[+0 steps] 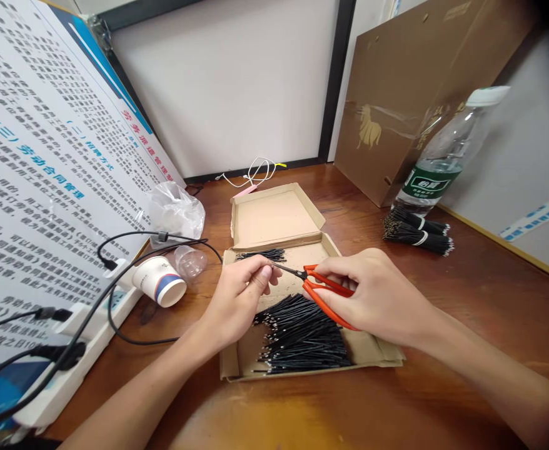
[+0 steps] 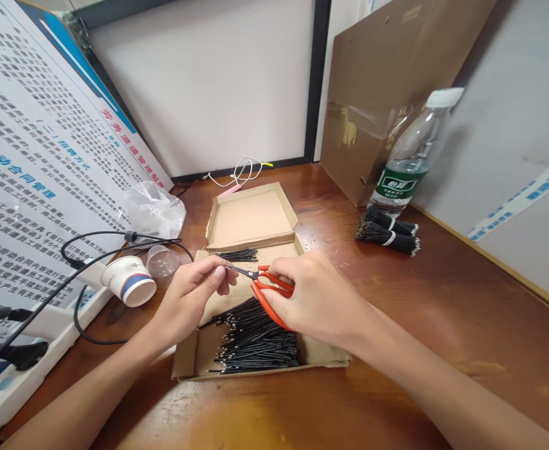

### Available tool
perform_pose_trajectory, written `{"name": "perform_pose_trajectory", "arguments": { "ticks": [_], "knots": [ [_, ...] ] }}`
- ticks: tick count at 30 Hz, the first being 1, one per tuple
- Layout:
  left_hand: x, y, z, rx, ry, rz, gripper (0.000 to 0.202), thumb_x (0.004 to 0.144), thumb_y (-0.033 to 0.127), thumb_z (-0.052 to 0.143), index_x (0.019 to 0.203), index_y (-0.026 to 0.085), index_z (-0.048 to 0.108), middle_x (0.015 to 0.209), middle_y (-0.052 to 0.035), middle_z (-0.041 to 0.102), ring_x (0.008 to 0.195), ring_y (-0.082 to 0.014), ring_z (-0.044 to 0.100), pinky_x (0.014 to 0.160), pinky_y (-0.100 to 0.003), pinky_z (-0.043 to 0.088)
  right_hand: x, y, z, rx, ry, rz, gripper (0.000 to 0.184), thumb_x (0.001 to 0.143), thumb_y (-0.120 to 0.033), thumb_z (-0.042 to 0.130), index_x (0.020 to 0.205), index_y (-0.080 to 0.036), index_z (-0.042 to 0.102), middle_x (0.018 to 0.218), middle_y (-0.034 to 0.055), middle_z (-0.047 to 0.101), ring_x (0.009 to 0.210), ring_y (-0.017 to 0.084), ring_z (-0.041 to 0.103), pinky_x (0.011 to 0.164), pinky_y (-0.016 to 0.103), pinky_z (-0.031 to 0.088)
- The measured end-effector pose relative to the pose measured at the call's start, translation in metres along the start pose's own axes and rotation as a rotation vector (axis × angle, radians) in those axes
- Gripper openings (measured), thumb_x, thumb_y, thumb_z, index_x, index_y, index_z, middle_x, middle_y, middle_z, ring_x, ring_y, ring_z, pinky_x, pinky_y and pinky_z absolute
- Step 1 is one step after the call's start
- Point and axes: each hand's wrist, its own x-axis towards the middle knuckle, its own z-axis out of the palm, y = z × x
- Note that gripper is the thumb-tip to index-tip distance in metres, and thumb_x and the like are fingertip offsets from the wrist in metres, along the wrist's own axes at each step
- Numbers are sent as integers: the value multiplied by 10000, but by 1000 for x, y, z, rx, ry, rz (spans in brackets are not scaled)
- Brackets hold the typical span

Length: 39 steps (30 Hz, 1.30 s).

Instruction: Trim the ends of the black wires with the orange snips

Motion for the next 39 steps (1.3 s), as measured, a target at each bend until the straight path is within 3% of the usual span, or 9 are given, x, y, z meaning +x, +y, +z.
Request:
{"name": "perform_pose_trajectory", "arguments": {
  "ticks": [8,15,24,29,39],
  "knots": [
    [0,-2,-1,56,0,24,282,970,243,408,793,139,602,722,-29,599,652,-134,522,619,-250,408,1,-1,0,-25,-14,-33,256,802,-220,523,554,-170,559,470,-57,328,459,80,238,451,240,222],
    [0,-3,-1,29,12,17,270,973,251,416,824,138,611,732,-29,598,673,-140,524,637,-258,415,1,-1,0,-9,18,-35,178,791,-208,531,664,-164,648,467,-49,416,440,80,302,447,237,243],
    [0,-4,-1,15,2,14,271,976,247,410,793,144,581,725,-19,574,675,-135,503,644,-258,400,0,-1,0,-11,-16,-26,181,786,-225,543,664,-151,654,484,-51,415,449,79,301,457,247,246],
    [0,-4,-1,-4,-1,1,274,979,262,408,819,139,594,720,-20,571,667,-137,502,633,-259,397,0,0,0,-27,-11,-37,246,806,-215,518,581,-162,600,480,-62,322,459,81,236,457,253,224],
    [-2,-8,-2,-40,-1,-24,275,977,265,422,804,134,590,699,-8,540,669,-130,494,631,-258,391,0,0,1,-5,-12,-16,198,790,-235,544,654,-150,660,480,-55,392,453,80,284,460,254,237]
  ]
}}
